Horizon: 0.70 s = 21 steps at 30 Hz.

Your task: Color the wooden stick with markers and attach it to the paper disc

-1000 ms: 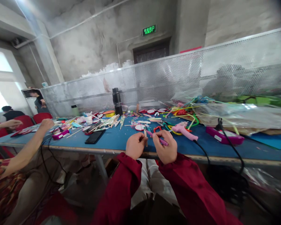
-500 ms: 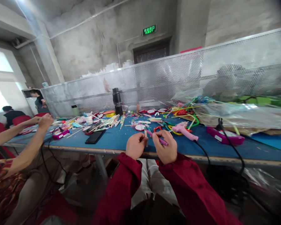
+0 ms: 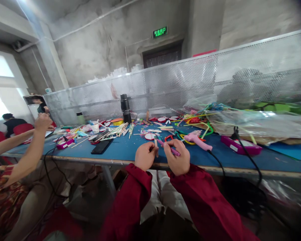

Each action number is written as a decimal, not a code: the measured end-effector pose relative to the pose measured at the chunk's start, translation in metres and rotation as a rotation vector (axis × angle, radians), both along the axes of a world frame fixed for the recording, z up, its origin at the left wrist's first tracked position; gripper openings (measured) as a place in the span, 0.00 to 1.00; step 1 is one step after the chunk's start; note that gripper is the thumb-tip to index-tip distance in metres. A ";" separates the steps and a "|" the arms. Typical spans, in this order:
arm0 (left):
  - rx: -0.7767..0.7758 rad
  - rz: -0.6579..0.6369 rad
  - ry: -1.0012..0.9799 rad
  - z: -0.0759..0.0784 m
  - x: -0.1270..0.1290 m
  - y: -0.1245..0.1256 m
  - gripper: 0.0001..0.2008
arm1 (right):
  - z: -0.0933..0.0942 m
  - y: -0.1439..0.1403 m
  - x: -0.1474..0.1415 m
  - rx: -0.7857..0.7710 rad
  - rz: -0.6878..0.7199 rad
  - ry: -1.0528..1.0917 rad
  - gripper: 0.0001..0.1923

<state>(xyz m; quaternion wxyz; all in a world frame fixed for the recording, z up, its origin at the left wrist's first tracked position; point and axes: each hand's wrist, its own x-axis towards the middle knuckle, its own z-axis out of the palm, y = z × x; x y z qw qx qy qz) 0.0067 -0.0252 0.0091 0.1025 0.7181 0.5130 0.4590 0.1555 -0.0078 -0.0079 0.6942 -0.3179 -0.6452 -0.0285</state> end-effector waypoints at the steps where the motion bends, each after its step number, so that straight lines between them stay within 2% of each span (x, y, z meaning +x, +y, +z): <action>1: 0.003 -0.004 0.001 0.000 0.000 0.000 0.15 | 0.000 0.000 0.000 0.001 0.007 -0.005 0.11; 21: -0.004 0.006 0.014 0.001 0.000 0.000 0.14 | -0.001 -0.001 0.000 -0.030 -0.008 0.012 0.09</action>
